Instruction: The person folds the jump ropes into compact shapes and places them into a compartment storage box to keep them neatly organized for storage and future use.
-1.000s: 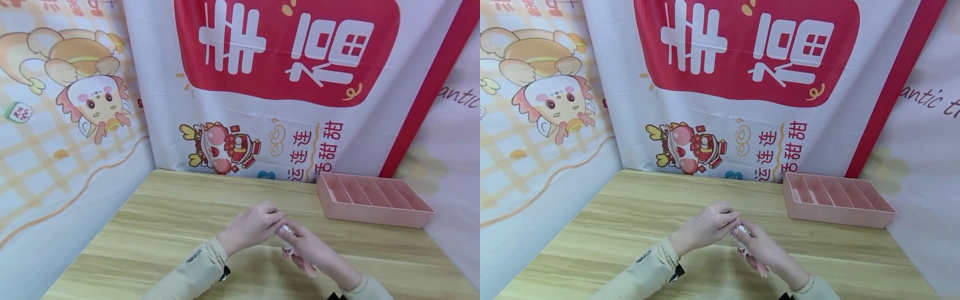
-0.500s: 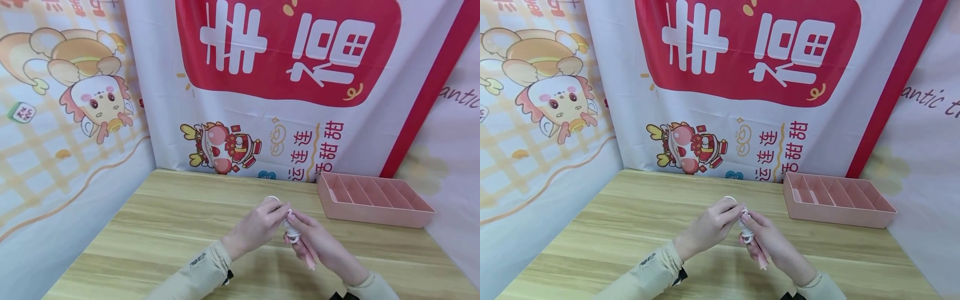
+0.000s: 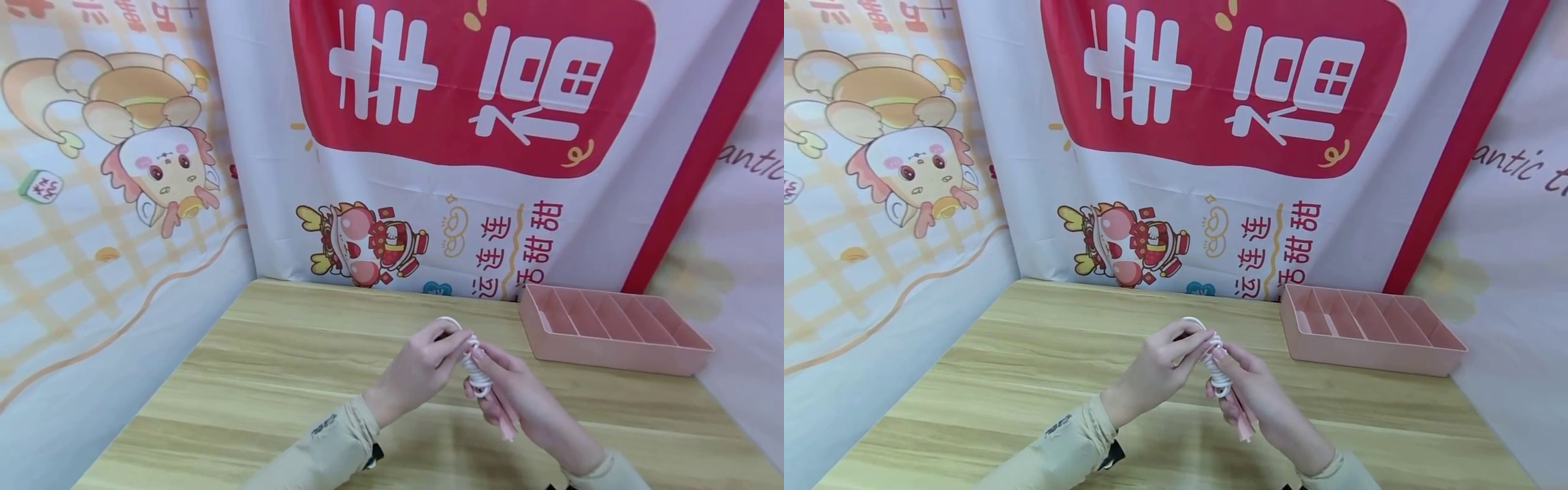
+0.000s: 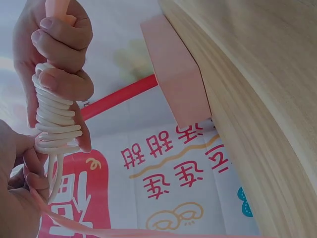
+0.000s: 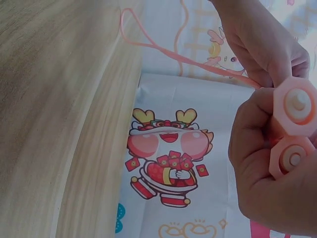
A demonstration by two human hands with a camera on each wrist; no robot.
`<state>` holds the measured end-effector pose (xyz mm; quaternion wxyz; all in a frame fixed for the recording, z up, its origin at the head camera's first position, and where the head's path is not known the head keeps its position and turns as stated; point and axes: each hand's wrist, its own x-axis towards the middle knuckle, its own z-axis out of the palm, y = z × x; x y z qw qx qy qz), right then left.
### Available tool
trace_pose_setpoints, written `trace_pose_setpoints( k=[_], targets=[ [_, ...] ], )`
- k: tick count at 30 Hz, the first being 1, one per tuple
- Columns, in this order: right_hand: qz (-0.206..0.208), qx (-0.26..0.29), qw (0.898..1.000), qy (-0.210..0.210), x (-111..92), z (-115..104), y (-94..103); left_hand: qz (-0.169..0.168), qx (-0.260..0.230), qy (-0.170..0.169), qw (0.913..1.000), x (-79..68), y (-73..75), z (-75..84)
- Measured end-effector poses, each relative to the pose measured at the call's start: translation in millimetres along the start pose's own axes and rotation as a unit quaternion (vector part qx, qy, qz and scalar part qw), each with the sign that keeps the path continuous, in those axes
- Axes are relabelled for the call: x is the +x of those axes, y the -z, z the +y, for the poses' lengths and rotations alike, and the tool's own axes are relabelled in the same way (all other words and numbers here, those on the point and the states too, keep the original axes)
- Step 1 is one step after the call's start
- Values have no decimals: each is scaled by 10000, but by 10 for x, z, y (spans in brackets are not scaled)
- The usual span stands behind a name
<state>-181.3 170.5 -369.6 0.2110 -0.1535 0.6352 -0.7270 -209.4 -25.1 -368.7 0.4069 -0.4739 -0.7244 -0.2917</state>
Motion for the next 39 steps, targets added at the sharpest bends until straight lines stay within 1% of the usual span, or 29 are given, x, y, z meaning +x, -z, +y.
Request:
trace_pose_setpoints(
  k=[2,4,6,10,14,17,21,25,28,30,33,35,37,39],
  targets=[
    [-50,0,10000,70,-9,3,3,120,-150,-5,9998,10,3,1],
    [-31,51,9999,138,-19,-2,8,202,-178,-67,9996,18,7,6],
    [40,151,9996,239,-22,-15,17,253,-146,-144,9995,24,15,14],
    [155,411,9981,423,-15,-49,57,218,48,-193,9996,19,31,32],
    [-81,576,9970,506,-18,-67,90,209,124,-93,9997,10,35,34],
    [-238,645,9963,511,-29,-73,102,252,-47,23,9997,10,38,21],
    [-351,729,9954,506,-45,-80,119,260,-293,75,9992,15,38,6],
    [-442,740,9953,435,-45,-81,144,205,-243,-56,9995,16,40,4],
    [-302,560,9975,313,-30,-73,150,52,-65,-279,9996,11,40,10],
    [-79,420,9989,209,-17,-68,145,-79,98,-442,9989,7,38,16],
    [331,339,9989,51,-3,-65,128,-250,235,-580,9977,5,36,22],
    [607,367,9975,-16,4,-69,120,-333,256,-587,9974,4,35,18],
    [788,396,9961,-23,3,-78,115,-375,214,-559,9975,2,29,8],
    [872,449,9952,6,-1,-87,119,-400,159,-514,9978,-5,22,-3]
  ],
)
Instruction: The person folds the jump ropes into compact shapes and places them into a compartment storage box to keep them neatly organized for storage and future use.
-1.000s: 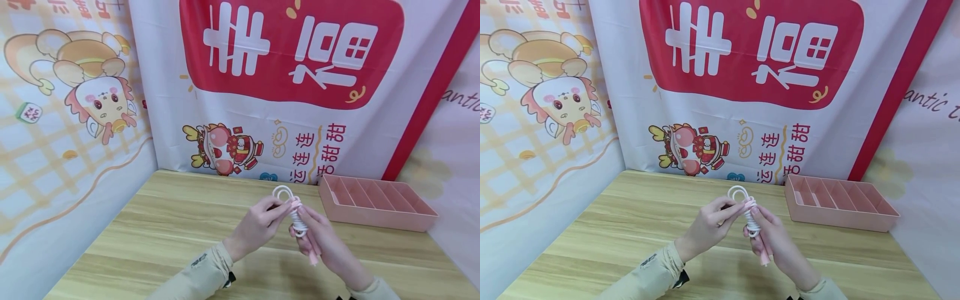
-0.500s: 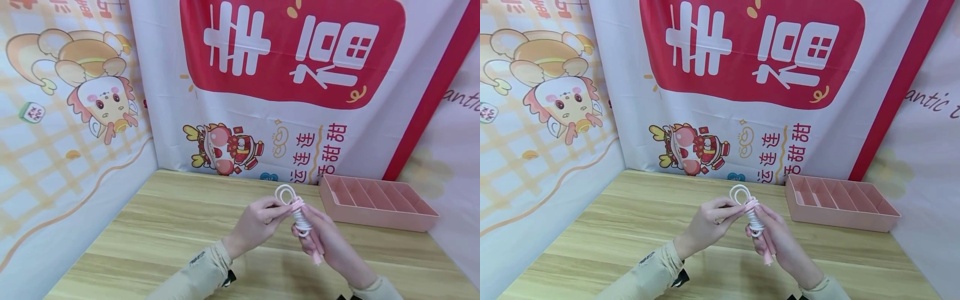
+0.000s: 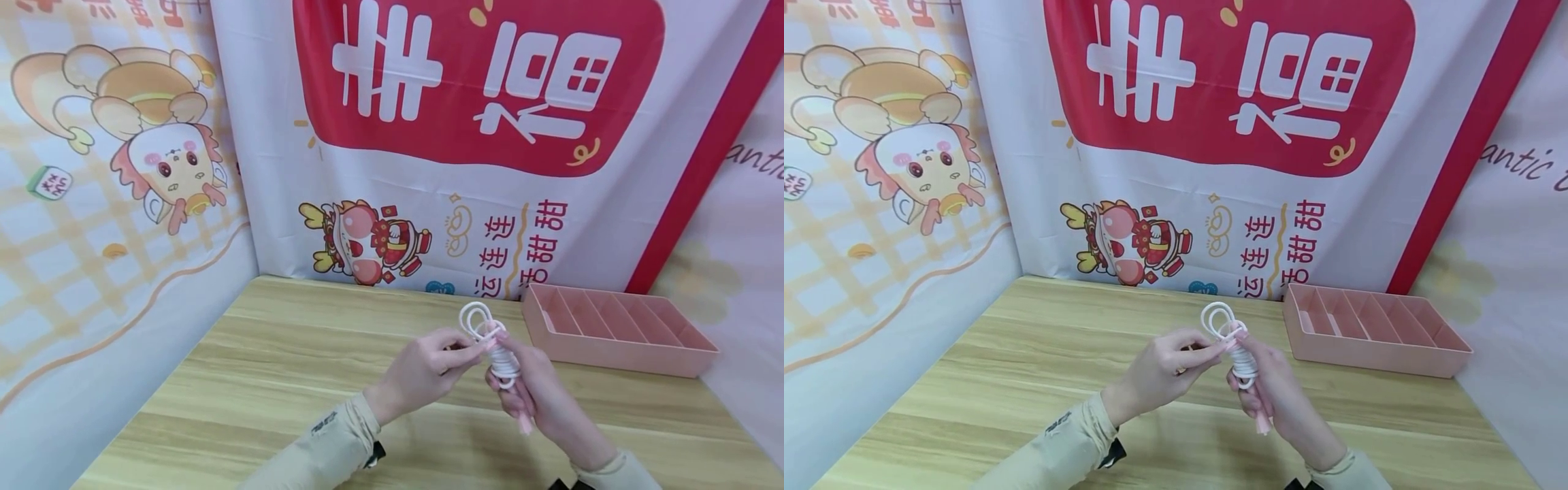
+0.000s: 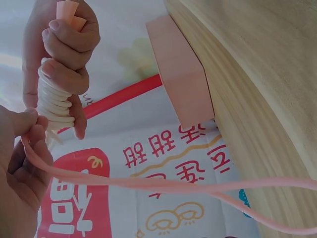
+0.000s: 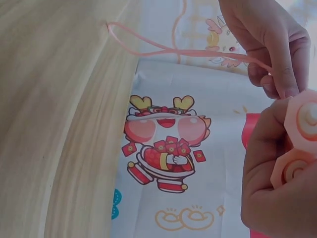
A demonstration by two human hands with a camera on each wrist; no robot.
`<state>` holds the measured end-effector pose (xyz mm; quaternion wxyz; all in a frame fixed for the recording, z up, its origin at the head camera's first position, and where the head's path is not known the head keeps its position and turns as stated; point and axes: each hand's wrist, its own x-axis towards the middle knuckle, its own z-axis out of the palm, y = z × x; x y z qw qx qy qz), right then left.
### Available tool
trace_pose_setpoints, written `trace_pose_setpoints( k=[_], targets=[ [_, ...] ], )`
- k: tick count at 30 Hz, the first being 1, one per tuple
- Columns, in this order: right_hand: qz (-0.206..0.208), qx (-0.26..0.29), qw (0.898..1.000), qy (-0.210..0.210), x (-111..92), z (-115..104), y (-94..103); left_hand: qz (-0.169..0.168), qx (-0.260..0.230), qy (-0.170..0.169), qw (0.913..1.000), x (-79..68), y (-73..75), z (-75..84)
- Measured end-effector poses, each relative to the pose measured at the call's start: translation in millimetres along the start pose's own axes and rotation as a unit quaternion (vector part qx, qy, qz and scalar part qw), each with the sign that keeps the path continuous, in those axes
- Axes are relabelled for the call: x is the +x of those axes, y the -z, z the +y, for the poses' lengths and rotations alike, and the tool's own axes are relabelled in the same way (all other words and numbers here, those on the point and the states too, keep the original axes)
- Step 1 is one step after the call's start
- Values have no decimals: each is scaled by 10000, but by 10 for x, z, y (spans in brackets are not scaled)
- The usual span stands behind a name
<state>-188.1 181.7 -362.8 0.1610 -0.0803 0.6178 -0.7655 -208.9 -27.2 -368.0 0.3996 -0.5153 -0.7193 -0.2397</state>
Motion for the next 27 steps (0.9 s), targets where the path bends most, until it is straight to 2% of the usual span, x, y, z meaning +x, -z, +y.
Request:
trace_pose_setpoints(
  k=[9,14,16,18,19,20,21,22,24,25,26,27],
  targets=[
    [-288,362,9986,249,-21,-37,33,95,-339,234,9991,-15,-18,-28],
    [-606,548,9956,466,-43,-54,77,100,-433,386,9983,-8,-22,-25],
    [-885,607,9923,620,-50,-65,98,80,-582,475,9971,-6,-17,-23],
    [-1119,660,9888,735,-57,-82,113,-8,-1048,691,9921,-4,-14,-21],
    [-1216,670,9872,784,-61,-92,118,-89,-1437,883,9856,-5,-16,-22],
    [-1288,674,9860,822,-63,-101,121,-198,-1875,1124,9756,-10,-18,-26],
    [-1354,679,9847,857,-66,-110,122,-318,-2336,1406,9616,-14,-20,-30],
    [-1423,676,9836,875,-69,-116,123,-448,-2780,1723,9439,-17,-18,-35],
    [-1556,665,9816,880,-78,-126,122,-659,-3556,2306,9033,-28,-17,-53],
    [-1623,646,9807,883,-83,-127,122,-774,-3773,2500,8883,-34,-14,-63],
    [-1694,629,9795,892,-89,-129,122,-894,-3915,2620,8776,-37,-11,-75],
    [-1769,602,9782,910,-93,-129,122,-990,-4014,2670,8705,-38,-6,-84]
  ],
)
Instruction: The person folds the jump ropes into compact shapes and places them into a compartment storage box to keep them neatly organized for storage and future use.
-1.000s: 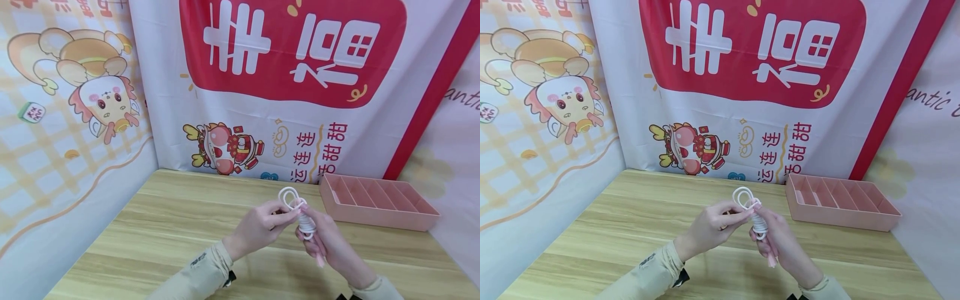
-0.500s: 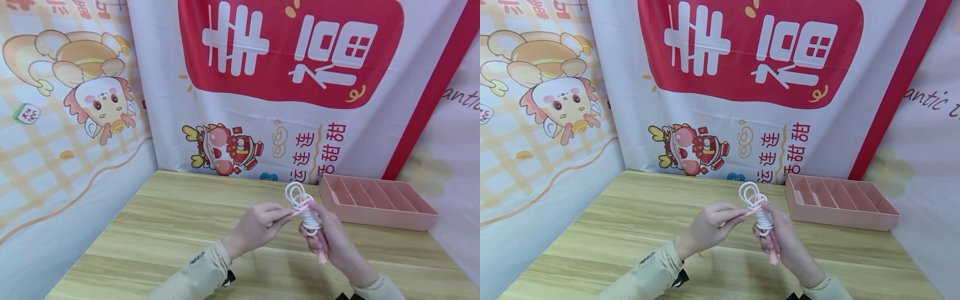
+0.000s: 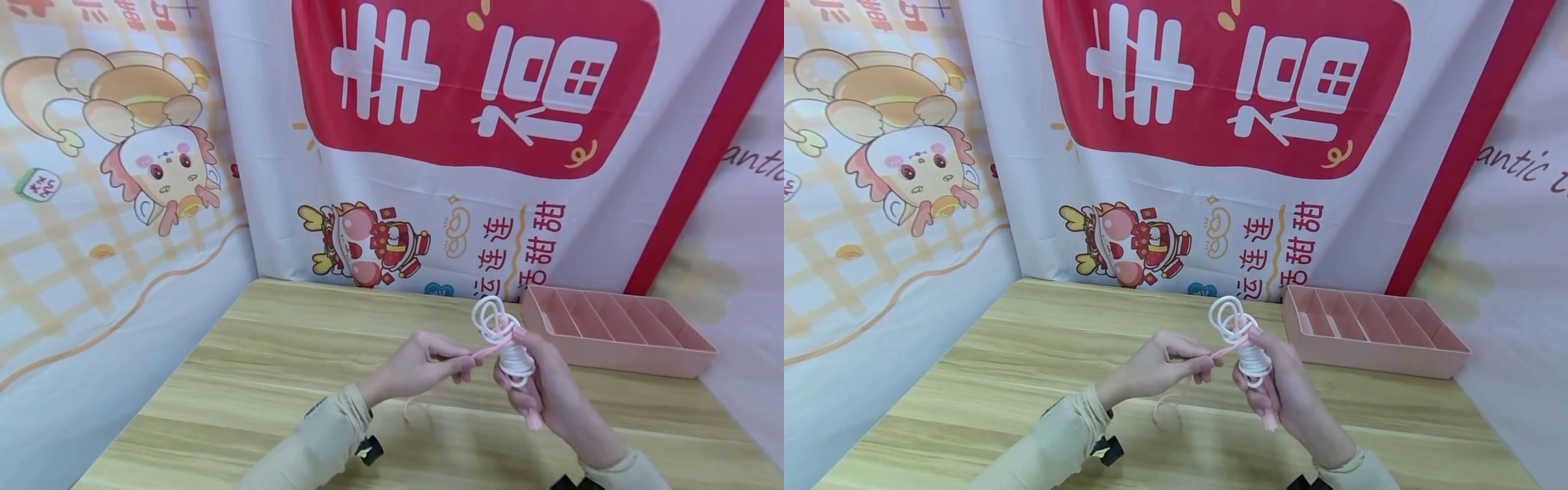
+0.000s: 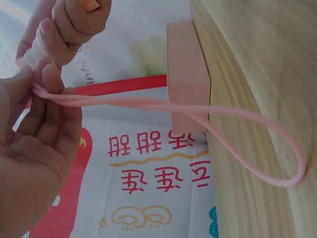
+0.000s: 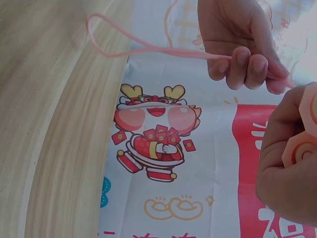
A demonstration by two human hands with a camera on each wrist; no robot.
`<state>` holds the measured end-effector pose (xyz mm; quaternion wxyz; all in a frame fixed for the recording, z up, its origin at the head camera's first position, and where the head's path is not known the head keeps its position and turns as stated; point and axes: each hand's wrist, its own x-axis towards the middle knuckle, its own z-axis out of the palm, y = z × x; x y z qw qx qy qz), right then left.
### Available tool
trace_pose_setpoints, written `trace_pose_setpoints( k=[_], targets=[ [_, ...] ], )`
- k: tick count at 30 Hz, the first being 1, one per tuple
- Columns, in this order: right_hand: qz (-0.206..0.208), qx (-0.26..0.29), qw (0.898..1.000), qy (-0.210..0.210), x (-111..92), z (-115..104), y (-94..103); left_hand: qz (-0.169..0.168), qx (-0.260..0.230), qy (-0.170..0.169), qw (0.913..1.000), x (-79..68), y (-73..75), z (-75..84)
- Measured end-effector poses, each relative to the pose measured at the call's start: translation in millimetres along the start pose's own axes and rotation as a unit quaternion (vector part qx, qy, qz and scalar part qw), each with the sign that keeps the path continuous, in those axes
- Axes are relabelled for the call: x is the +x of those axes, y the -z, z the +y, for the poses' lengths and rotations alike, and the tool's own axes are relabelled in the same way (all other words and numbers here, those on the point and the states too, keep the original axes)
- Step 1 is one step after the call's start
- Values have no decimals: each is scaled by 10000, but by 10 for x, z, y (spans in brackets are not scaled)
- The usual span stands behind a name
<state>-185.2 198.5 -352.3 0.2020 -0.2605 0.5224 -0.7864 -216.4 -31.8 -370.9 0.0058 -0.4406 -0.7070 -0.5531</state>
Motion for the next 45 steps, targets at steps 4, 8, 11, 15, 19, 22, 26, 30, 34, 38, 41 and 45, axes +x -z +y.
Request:
trace_pose_setpoints(
  k=[4,8,11,15,19,22,26,30,34,38,41,45],
  targets=[
    [-244,-22,9997,24,-18,-6,3,-354,10,-138,9993,7,32,-26],
    [-359,-41,9993,-4,-34,-31,20,-599,330,-371,9970,14,54,-40],
    [-411,-188,9989,-86,-44,-55,30,-747,565,-361,9950,10,71,-45],
    [-732,-457,9960,-240,-56,-73,40,-924,530,-64,9943,-15,126,-53],
    [-1114,-816,9892,-498,-61,-70,42,-1100,555,378,9917,-45,220,-67],
    [-1145,-1537,9786,-753,-59,-41,24,-1167,790,698,9876,-65,279,-70],
    [-1017,-2882,9470,-993,-46,43,-26,-1232,1131,1038,9804,-80,314,-54],
    [-1005,-4097,9010,-1009,-22,154,-66,-1447,1457,1182,9715,-82,311,-15],
    [-942,-4917,8619,-810,-3,240,-77,-1603,1788,1227,9630,-79,298,47],
    [-745,-5150,8505,-762,9,281,-81,-1512,2108,1072,9598,-57,261,142],
    [-637,-5193,8489,-753,22,302,-88,-1437,2513,673,9548,-39,204,217],
    [-412,-5020,8588,-939,35,329,-92,-1297,3115,53,9413,-40,114,289]
  ],
)
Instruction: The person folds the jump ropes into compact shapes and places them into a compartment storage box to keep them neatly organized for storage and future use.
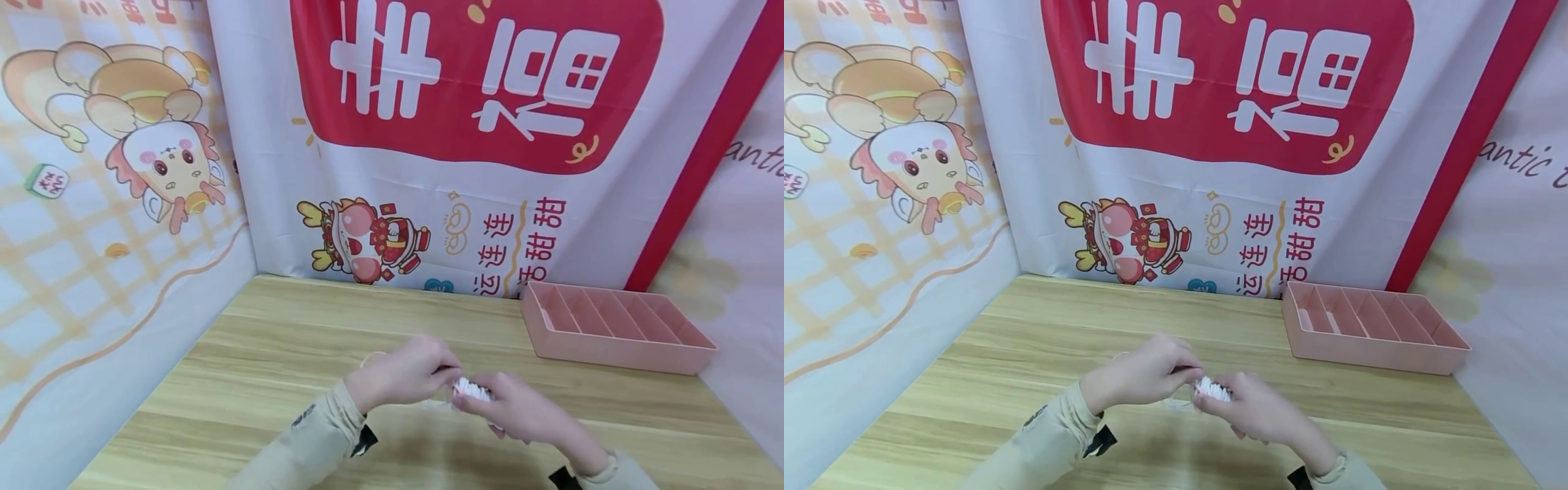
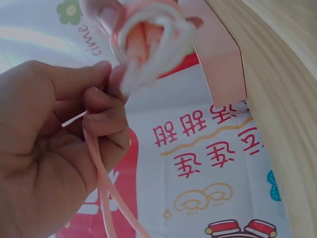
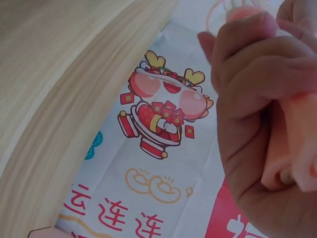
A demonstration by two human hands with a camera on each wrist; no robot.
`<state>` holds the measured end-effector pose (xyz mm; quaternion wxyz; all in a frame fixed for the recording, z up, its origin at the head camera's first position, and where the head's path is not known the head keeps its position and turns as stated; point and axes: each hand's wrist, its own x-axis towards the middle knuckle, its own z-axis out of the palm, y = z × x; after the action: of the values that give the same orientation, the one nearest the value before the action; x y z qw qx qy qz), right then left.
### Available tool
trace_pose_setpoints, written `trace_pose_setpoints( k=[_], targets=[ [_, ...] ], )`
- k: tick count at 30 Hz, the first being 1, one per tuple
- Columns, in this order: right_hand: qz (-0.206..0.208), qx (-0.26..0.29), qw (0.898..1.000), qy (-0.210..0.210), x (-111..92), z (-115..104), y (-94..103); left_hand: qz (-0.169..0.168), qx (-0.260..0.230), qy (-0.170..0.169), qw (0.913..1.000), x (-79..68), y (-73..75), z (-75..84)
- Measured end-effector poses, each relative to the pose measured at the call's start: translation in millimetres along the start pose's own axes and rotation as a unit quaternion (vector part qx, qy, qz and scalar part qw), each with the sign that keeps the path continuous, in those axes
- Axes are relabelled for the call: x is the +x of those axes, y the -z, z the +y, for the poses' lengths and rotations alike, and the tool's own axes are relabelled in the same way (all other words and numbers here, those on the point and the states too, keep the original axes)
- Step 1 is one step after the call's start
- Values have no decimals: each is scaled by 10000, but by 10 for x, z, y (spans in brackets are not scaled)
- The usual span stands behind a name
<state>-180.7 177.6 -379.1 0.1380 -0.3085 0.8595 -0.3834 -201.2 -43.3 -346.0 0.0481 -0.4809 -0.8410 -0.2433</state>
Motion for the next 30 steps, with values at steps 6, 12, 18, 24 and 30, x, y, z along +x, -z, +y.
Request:
trace_pose_setpoints(
  k=[6,12,18,24,30],
  targets=[
    [248,1261,9899,-603,-3,3,25,584,758,-318,9949,-4,-63,101],
    [878,1968,9733,-784,-6,-10,54,1551,1509,-925,9719,12,-144,126],
    [1394,2636,9506,-858,-9,-30,96,1897,980,-829,9734,33,-161,122],
    [1048,3686,9224,-477,-61,-29,207,2105,773,-826,9710,38,-150,115],
    [572,4040,9124,-338,-88,-62,276,2421,998,-1146,9583,48,-131,98]
  ],
)
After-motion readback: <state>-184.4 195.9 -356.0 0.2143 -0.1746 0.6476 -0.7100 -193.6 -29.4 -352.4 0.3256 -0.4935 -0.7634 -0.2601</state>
